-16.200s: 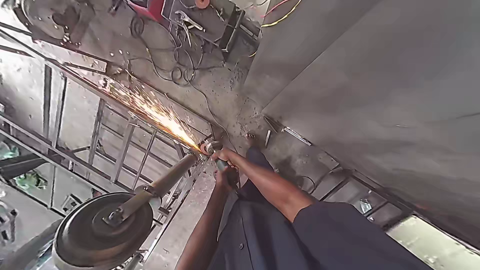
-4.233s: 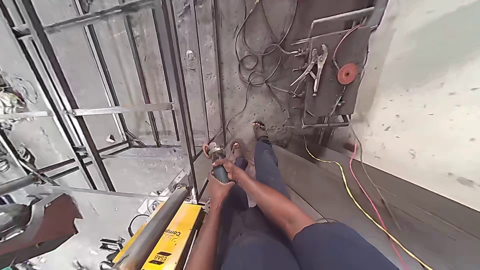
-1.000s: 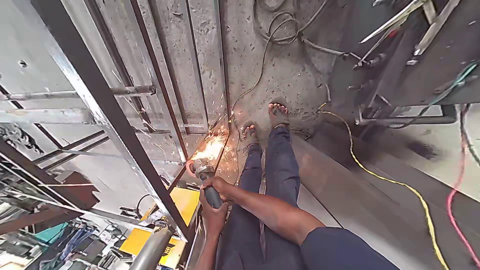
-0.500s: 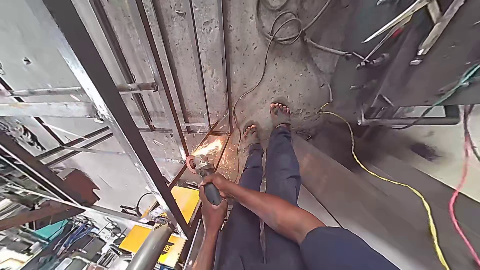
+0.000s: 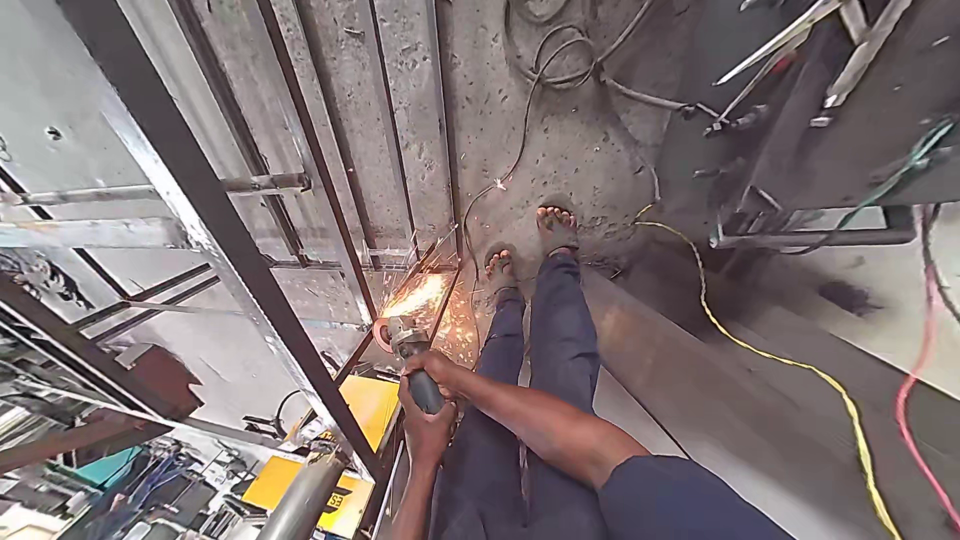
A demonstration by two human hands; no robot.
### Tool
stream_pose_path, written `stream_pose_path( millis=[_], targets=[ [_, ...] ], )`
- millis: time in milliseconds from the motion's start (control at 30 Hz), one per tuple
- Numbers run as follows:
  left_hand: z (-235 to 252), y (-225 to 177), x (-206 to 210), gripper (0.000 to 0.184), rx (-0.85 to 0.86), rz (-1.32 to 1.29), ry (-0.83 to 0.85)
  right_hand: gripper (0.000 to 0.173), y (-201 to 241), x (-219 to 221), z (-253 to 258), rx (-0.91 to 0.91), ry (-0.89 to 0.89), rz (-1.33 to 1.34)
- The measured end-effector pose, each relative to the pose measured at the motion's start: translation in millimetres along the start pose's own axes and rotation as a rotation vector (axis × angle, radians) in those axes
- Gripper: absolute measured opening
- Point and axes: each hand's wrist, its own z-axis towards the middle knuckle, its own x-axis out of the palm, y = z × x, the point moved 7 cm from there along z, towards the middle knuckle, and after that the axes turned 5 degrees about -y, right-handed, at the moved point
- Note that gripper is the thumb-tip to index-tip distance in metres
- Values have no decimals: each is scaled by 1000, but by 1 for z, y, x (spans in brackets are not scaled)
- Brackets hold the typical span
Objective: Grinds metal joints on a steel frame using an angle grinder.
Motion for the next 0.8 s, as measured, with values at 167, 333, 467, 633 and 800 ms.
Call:
stream_pose_path(
  millis=[167, 333, 467, 633, 800],
  targets=[
    [-4, -2, 2, 120, 12, -29, -16, 6, 0, 0, -2, 54, 7, -28],
    [-9, 4, 0, 120, -2, -44, -17, 9, -2, 4, -9, 84, 3, -21],
    [-10, 4, 1, 119, 15, -58, -24, 7, 1, 3, -14, 50, 4, -62],
    [-6, 7, 0, 118, 17, -67, -20, 9, -3, 2, -7, 48, -26, -24],
    [-2, 1, 0, 118, 25, -53, -3, 13, 1, -1, -5, 14, -39, -61]
  ],
)
